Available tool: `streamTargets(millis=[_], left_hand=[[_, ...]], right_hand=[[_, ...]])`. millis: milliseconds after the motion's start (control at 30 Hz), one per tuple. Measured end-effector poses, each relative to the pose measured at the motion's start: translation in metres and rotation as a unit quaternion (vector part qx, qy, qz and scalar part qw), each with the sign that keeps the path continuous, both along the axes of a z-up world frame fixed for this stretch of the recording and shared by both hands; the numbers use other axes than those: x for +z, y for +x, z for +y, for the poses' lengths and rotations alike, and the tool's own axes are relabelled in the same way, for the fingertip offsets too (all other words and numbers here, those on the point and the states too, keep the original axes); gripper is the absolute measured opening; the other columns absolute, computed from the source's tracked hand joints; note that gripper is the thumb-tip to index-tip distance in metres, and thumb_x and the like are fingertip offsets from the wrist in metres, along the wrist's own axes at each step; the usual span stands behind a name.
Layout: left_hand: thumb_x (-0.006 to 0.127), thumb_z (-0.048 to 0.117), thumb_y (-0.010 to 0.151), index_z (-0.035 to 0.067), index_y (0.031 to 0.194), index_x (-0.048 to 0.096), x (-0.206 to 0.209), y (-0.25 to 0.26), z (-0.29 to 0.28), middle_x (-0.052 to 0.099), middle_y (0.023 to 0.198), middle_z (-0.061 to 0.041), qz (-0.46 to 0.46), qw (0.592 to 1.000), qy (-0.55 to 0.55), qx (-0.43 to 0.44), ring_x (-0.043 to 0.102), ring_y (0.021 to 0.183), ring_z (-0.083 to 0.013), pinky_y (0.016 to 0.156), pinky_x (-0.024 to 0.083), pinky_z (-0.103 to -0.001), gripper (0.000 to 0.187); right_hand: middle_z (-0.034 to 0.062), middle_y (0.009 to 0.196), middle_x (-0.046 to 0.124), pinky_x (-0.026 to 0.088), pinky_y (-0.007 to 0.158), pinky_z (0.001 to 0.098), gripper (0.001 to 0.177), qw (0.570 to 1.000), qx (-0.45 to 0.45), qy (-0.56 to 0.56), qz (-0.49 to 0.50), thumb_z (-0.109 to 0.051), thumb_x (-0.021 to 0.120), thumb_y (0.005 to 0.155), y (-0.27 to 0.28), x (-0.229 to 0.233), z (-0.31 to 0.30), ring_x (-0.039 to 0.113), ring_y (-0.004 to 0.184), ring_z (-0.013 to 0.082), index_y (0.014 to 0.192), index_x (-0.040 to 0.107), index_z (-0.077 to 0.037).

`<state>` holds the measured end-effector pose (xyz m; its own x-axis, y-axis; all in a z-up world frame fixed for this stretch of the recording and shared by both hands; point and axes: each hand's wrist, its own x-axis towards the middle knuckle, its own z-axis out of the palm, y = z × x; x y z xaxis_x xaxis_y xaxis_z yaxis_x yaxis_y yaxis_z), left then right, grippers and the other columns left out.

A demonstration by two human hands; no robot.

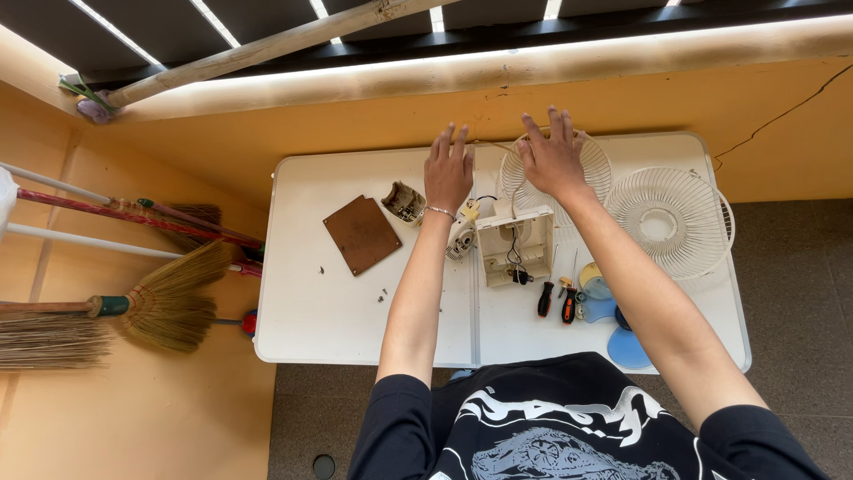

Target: The person assembles an electric fan on a white table. They use a screwdriver to secure the motor housing and attach a brown metal plate to the base with screws. The fan blades and cages remain disassembled on the table.

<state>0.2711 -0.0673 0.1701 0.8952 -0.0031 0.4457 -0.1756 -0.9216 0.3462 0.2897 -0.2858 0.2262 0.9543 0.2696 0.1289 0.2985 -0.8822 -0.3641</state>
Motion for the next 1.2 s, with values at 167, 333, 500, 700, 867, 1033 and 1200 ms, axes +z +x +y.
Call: streamTargets(millis=[167,333,500,700,867,1033,1200], left_hand=[[0.058,0.022,0.102,0.017,0.139,0.057,-0.04,-0.056,0.009,0.065,0.129,-0.009,0.032,0.998,-0.054,-0.031,0.067,0.104,-0.0301,0.081,0.057,-0.043,0.037],[0.057,0.021,0.101,0.02,0.135,0.061,-0.087,-0.145,0.057,0.069,0.11,-0.009,0.17,0.983,-0.067,-0.009,0.07,0.08,-0.032,0.067,0.057,-0.043,0.034],[0.054,0.02,0.1,0.02,0.136,0.06,-0.123,-0.233,0.084,0.068,0.111,-0.011,0.295,0.953,-0.051,0.05,0.07,0.083,-0.0326,0.068,0.058,-0.045,0.036],[0.055,0.017,0.101,0.017,0.131,0.064,-0.149,-0.277,0.092,0.068,0.113,-0.01,0.361,0.918,-0.09,0.135,0.07,0.095,-0.0281,0.078,0.059,-0.041,0.032],[0.065,0.02,0.095,0.017,0.126,0.068,-0.156,-0.285,0.08,0.066,0.115,-0.009,0.346,0.932,-0.051,0.1,0.066,0.105,-0.0268,0.083,0.057,-0.04,0.032],[0.068,0.019,0.093,0.015,0.123,0.07,-0.161,-0.275,0.067,0.064,0.117,-0.01,0.305,0.948,-0.034,0.08,0.063,0.106,-0.0275,0.084,0.057,-0.04,0.03],[0.066,0.019,0.095,0.015,0.12,0.072,-0.153,-0.259,0.05,0.066,0.115,-0.01,0.29,0.952,-0.073,0.061,0.065,0.103,-0.0275,0.084,0.057,-0.04,0.026]], right_hand=[[0.0139,0.125,0.069,0.042,0.112,0.0548,0.019,0.965,0.018,0.172,-0.197,-0.015,0.06,0.104,-0.04,-0.016,-0.007,0.058,0.131,0.0348,0.118,0.07,-0.007],[0.0154,0.092,0.068,0.05,0.083,0.0442,0.008,0.949,0.007,0.237,-0.21,-0.004,0.061,0.097,-0.111,-0.058,-0.028,0.064,0.089,0.0348,0.094,0.068,-0.002],[0.0178,0.092,0.07,0.055,0.071,0.0418,0.012,0.967,-0.051,0.244,-0.054,-0.009,0.063,0.094,-0.186,-0.125,-0.033,0.067,0.08,0.0348,0.096,0.07,0.0],[0.0156,0.097,0.071,0.054,0.071,0.0429,0.014,0.973,-0.081,0.21,0.056,-0.011,0.061,0.093,-0.229,-0.184,-0.031,0.068,0.078,0.0337,0.097,0.07,-0.001],[0.0138,0.092,0.068,0.053,0.072,0.0442,0.013,0.981,-0.065,0.174,0.052,-0.011,0.061,0.093,-0.234,-0.191,-0.025,0.067,0.082,0.0343,0.098,0.069,-0.003],[0.0171,0.101,0.065,0.053,0.072,0.0463,0.019,0.975,-0.101,0.171,0.099,-0.011,0.06,0.094,-0.224,-0.181,-0.021,0.066,0.085,0.037,0.109,0.063,-0.001],[0.0249,0.107,0.059,0.052,0.075,0.0491,0.025,0.977,-0.118,0.139,0.109,-0.013,0.065,0.092,-0.215,-0.191,-0.022,0.064,0.09,0.0443,0.113,0.064,0.001]])
